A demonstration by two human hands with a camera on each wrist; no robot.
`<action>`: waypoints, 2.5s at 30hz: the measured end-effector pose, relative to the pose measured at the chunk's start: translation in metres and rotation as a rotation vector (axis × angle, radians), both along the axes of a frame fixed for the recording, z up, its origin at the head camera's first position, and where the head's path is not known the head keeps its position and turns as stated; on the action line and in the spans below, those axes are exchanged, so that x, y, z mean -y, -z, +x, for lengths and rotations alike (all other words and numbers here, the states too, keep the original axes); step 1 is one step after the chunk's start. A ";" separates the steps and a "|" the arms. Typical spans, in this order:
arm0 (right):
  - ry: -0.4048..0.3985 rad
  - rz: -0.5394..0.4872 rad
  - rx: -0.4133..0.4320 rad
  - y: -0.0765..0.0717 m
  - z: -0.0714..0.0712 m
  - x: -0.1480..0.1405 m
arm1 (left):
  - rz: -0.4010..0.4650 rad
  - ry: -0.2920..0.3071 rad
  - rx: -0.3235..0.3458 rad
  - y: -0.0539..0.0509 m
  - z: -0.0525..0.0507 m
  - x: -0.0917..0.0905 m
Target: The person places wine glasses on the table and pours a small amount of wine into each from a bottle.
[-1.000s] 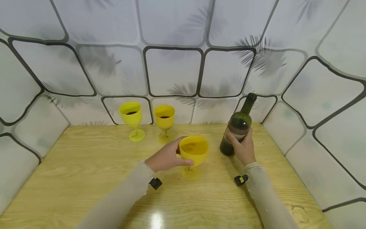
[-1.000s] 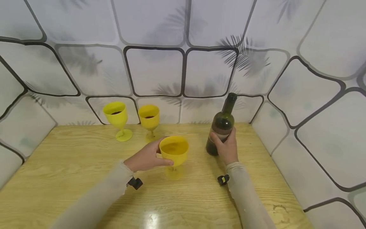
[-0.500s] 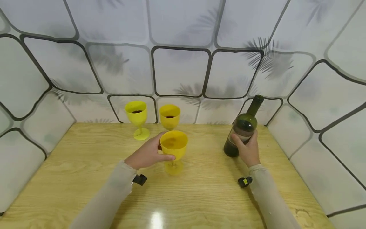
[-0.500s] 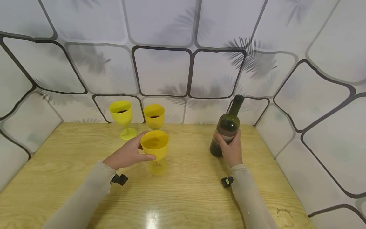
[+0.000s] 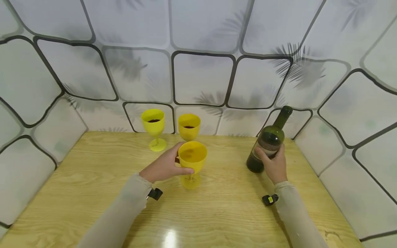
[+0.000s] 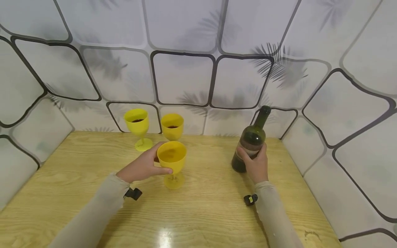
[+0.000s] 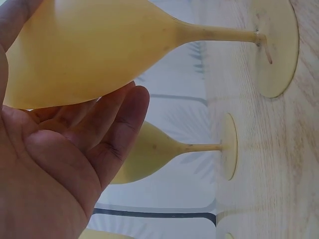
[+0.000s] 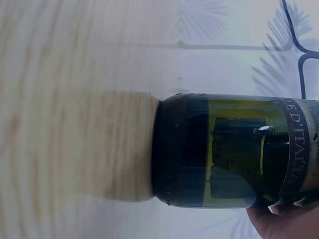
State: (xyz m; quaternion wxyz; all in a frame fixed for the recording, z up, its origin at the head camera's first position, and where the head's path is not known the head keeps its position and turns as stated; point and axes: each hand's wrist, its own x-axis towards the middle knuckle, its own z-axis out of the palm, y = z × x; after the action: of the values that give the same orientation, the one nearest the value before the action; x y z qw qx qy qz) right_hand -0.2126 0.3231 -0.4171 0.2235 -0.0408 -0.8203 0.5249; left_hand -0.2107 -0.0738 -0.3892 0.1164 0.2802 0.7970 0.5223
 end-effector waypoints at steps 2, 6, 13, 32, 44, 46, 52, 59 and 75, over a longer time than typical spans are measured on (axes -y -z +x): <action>0.014 0.013 -0.011 0.009 -0.006 -0.005 | 0.001 -0.001 -0.004 0.000 0.000 0.000; 0.041 0.036 -0.018 0.009 -0.006 -0.003 | 0.011 0.001 -0.005 0.000 -0.002 -0.001; 0.036 0.041 -0.026 0.003 -0.004 0.007 | 0.011 -0.009 -0.002 0.001 -0.002 0.002; -0.073 0.036 -0.032 -0.006 0.012 0.033 | -0.013 -0.015 -0.017 -0.002 0.003 -0.002; -0.147 0.165 -0.163 -0.014 0.019 0.043 | -0.002 -0.017 -0.011 -0.003 0.003 -0.002; -0.149 0.196 -0.176 -0.017 0.021 0.045 | -0.006 -0.018 -0.014 -0.004 0.003 -0.002; -0.170 0.284 -0.216 -0.025 0.028 0.052 | -0.010 -0.024 -0.019 -0.004 0.004 -0.001; -0.176 0.293 -0.268 -0.029 0.029 0.053 | -0.008 -0.021 -0.017 -0.005 0.004 -0.002; -0.196 0.432 -0.279 -0.032 0.033 0.057 | -0.008 -0.023 -0.019 -0.006 0.007 -0.001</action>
State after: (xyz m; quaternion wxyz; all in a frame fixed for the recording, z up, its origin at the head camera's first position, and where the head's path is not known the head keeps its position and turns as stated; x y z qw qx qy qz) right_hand -0.1798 0.2657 -0.3849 0.2861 0.1600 -0.8745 0.3574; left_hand -0.2038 -0.0732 -0.3835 0.1041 0.2755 0.8032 0.5178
